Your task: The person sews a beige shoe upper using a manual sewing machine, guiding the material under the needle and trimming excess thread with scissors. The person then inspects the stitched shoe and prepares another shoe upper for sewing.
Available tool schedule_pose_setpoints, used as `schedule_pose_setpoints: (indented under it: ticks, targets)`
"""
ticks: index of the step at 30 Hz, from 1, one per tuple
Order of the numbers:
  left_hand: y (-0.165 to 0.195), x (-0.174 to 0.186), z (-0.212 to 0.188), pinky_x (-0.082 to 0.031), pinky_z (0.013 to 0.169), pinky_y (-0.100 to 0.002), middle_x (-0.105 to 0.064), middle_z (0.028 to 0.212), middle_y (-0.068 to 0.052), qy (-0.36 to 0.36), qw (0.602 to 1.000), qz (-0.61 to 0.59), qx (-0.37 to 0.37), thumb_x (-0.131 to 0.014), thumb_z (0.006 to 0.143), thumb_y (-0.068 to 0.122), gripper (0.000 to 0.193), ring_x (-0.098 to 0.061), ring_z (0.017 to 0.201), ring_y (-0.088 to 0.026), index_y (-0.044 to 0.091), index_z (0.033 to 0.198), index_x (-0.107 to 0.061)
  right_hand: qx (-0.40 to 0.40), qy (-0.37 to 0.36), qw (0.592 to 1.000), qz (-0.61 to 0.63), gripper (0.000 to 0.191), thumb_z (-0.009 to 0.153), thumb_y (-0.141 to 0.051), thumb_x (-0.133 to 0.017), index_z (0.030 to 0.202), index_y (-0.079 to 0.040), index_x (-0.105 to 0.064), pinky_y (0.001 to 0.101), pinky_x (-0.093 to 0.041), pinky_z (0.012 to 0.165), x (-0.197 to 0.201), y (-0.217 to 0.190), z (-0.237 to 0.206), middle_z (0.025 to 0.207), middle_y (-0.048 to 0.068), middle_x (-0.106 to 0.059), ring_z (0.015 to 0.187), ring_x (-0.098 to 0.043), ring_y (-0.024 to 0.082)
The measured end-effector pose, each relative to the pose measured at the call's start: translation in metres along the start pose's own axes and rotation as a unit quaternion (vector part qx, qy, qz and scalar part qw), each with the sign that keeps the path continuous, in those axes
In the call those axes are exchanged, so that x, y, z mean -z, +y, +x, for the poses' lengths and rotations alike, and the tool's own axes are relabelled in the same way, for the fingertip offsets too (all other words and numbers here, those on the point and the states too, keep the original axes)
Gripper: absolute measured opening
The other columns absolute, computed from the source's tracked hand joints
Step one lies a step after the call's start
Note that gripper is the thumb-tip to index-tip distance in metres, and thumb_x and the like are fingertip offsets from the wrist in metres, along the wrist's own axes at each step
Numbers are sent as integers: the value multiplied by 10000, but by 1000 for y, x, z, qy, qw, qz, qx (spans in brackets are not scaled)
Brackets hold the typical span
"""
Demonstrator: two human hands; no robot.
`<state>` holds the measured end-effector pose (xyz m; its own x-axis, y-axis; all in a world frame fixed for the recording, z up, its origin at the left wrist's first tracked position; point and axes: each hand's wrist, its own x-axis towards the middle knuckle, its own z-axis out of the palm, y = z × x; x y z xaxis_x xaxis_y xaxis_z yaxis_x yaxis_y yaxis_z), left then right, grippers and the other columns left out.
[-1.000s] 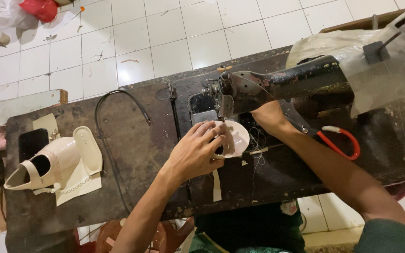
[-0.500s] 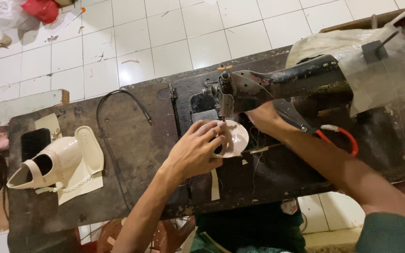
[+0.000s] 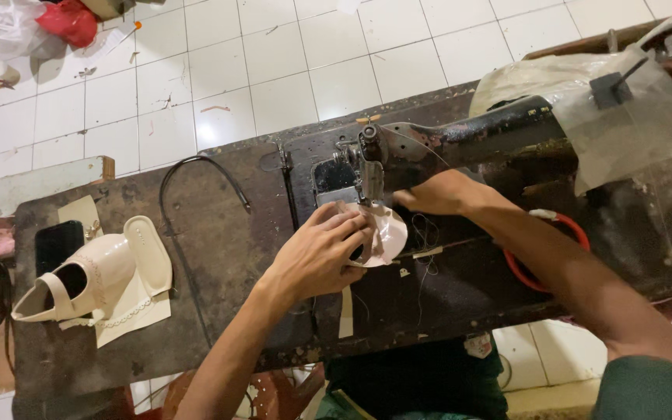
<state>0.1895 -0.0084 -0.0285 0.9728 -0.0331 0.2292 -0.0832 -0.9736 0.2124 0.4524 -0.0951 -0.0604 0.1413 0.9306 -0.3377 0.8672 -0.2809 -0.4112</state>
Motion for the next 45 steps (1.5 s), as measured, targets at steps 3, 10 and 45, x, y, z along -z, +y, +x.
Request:
schedule_pose_setpoints:
  ticks: [3, 10, 45]
  targets:
    - [8, -3, 0, -335, 1163, -537, -618, 1341, -163, 3, 1000, 4, 21, -788, 769, 370, 557, -546, 1289, -305, 37, 1199, -666, 176, 112, 978, -12, 323, 938, -339, -627, 1125, -82, -685, 446, -575, 727, -4, 3, -8, 933, 205, -726, 829, -719, 358]
    - [25, -18, -4, -407, 1112, -485, -607, 1381, -222, 23, 997, 67, 18, -799, 783, 328, 522, -553, 1337, -354, -28, 1141, -665, 191, 110, 959, -177, 218, 899, -182, -602, 1091, -137, -697, 461, -566, 582, -16, 15, -7, 796, 120, -720, 704, -721, 332]
    - [26, -13, 2, -422, 1045, -480, -611, 1340, -199, 19, 997, 26, 63, -825, 729, 359, 662, -571, 1257, -310, -29, 1233, -642, 287, 332, 899, -4, 277, 840, -54, -711, 1105, -6, -645, 416, -550, 810, 0, 8, 15, 1035, 173, -683, 926, -650, 311]
